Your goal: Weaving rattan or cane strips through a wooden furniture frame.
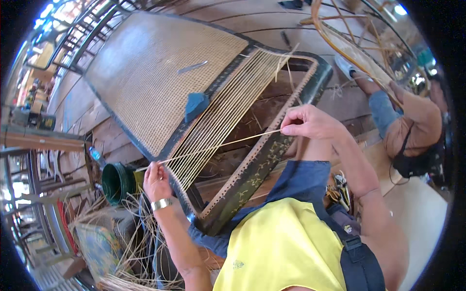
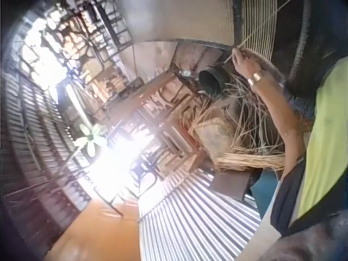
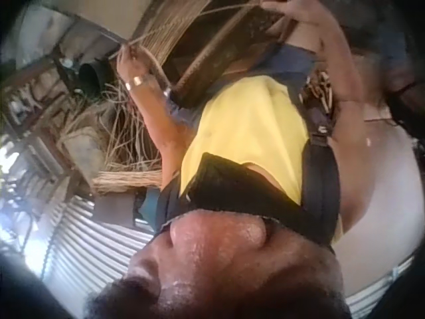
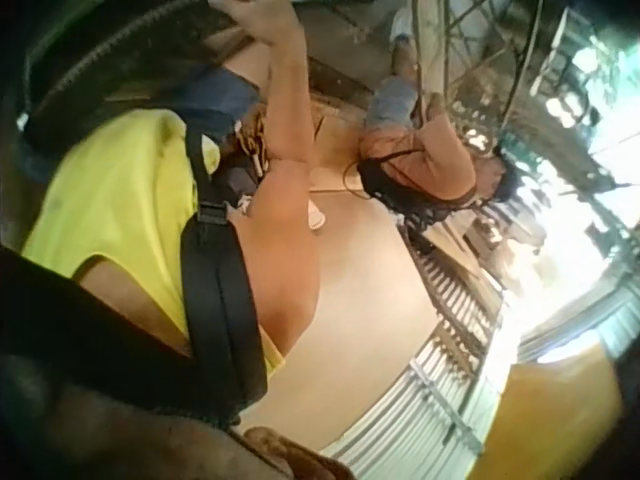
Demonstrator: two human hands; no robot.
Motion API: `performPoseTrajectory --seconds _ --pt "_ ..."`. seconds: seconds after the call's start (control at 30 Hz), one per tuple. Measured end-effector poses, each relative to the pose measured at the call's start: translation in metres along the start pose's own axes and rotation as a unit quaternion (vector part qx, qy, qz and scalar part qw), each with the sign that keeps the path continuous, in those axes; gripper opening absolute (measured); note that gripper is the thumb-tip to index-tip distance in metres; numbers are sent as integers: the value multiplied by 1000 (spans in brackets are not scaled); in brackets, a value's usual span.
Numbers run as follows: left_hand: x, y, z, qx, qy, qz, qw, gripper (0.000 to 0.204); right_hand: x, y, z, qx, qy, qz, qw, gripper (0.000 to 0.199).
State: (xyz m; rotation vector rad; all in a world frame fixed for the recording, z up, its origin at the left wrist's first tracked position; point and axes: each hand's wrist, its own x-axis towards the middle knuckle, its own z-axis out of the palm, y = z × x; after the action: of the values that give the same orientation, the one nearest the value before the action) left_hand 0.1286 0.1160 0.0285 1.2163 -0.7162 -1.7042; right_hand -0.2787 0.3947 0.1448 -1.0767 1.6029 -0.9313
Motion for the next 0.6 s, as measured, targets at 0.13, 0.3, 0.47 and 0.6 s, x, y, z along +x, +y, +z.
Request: performPoseTrajectory --seconds 0.13,0.3,0.47,0.6 --pt "-7 49 -41 -4 33 28 999 10 -10 0 -34 -224 53 -118 966 11" --pt "-27 182 -107 44 78 184 979 7 -50 55 -112 -246 152 17 957 10" --pt "-124 391 -315 101 120 274 949 11 -36 84 -172 -290 178 -1 940 10" --pt "-267 526 -431 89 273 410 866 15 30 54 -138 -236 131 -48 962 8"
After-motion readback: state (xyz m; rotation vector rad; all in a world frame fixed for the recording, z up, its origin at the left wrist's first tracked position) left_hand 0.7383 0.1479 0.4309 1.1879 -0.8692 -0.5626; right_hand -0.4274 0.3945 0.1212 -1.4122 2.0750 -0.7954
